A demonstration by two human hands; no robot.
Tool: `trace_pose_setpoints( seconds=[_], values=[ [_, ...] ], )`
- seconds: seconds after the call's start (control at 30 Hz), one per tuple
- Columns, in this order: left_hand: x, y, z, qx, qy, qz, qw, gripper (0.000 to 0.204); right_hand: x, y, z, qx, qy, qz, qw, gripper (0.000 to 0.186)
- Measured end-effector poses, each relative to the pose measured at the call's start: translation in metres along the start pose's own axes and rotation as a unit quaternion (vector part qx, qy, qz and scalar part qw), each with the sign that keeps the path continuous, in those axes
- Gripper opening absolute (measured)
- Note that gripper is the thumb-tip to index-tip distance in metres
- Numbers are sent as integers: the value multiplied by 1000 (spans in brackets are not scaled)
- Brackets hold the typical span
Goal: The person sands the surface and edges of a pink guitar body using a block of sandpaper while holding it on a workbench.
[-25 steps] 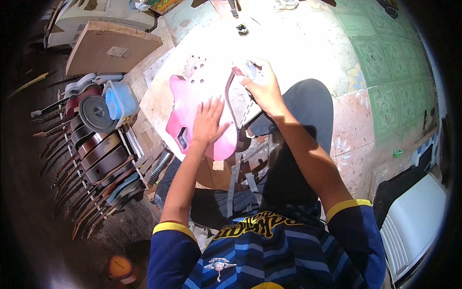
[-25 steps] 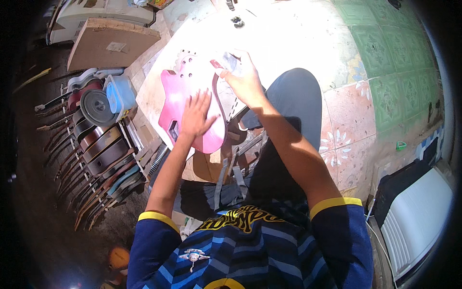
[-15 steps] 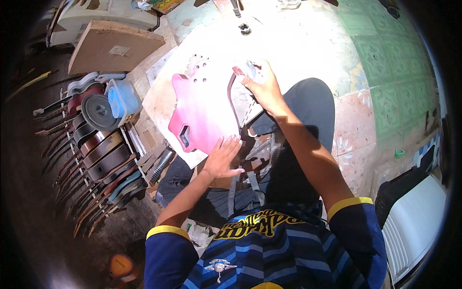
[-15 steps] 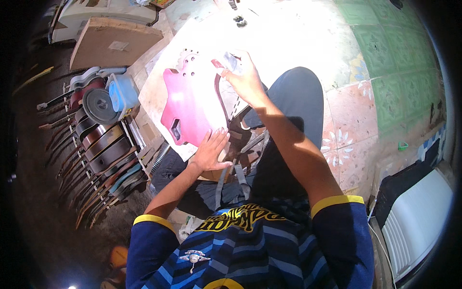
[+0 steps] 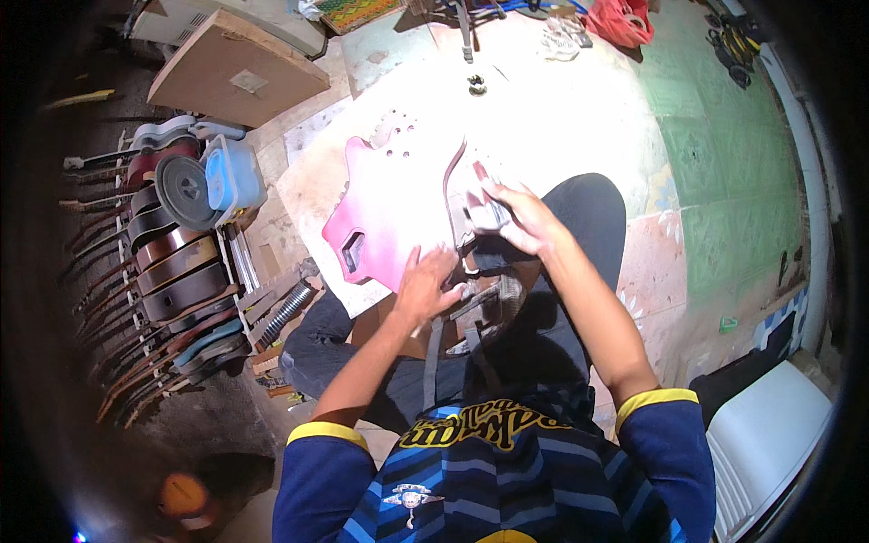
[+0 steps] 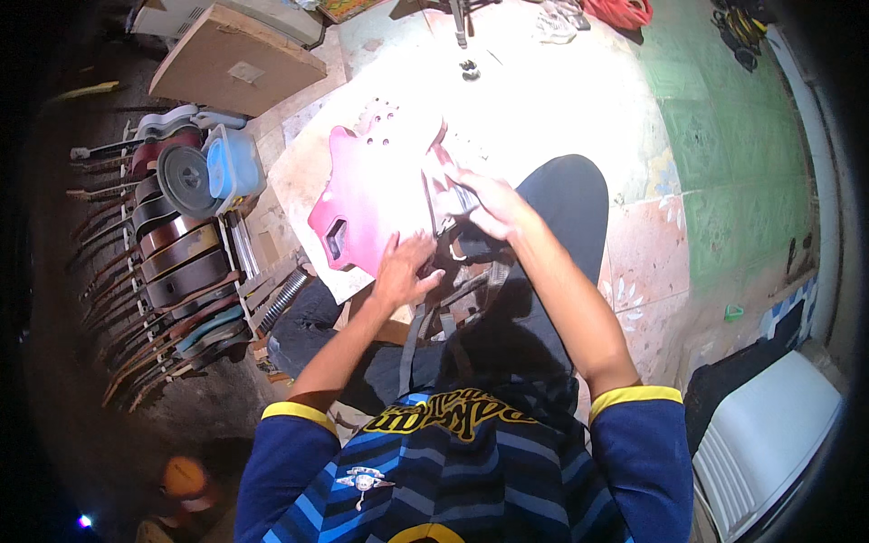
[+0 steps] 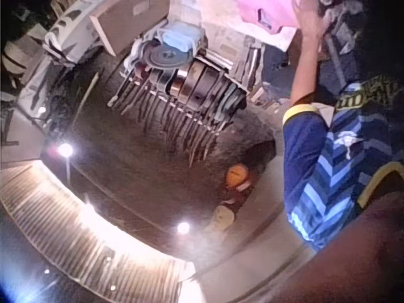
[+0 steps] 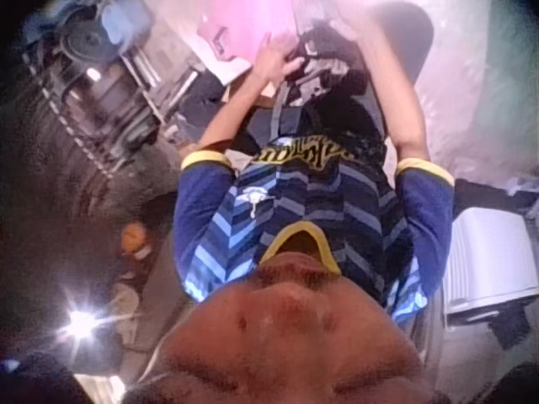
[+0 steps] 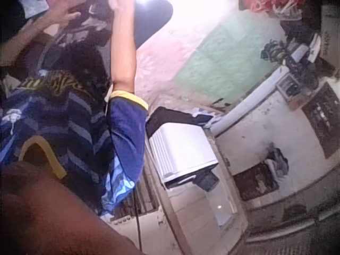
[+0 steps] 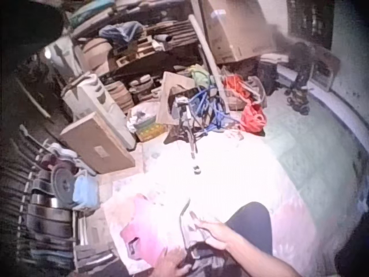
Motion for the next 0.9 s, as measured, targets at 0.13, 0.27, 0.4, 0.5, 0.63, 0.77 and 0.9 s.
trace_pose_setpoints(
  seconds=[0.13,0.27,0.4,0.5,0.63,0.77,0.9],
  values=[
    [-34,21,-12,-377,200,173,888,49,-40,-21,41,91,-63,-66,992,56],
    [-54,88,2,-543,244,356,720,39,-61,-40,72,97,-101,-106,984,60],
    [-54,114,5,-471,194,364,780,36,-69,-47,101,44,-114,-70,990,58],
    [-54,111,6,-502,158,345,777,31,-71,-30,110,24,-116,-1,993,51],
    [-57,112,0,-488,124,284,816,30,-77,-25,113,-46,-140,52,988,55],
    [-61,118,-4,-511,96,238,820,30,-82,-35,119,-151,-160,34,975,63],
    [-62,109,-14,-522,101,211,820,28,-83,-56,112,-281,-135,24,950,66]
  ],
)
Point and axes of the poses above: each hand's wrist, its own x-axis towards the middle knuckle, its own y-axis out of the back of the hand, z = x × y, the point moved 9 cm from there along x, towards the middle knuckle, and after that the axes turned 14 degrees about x, right-handed, at the moved point
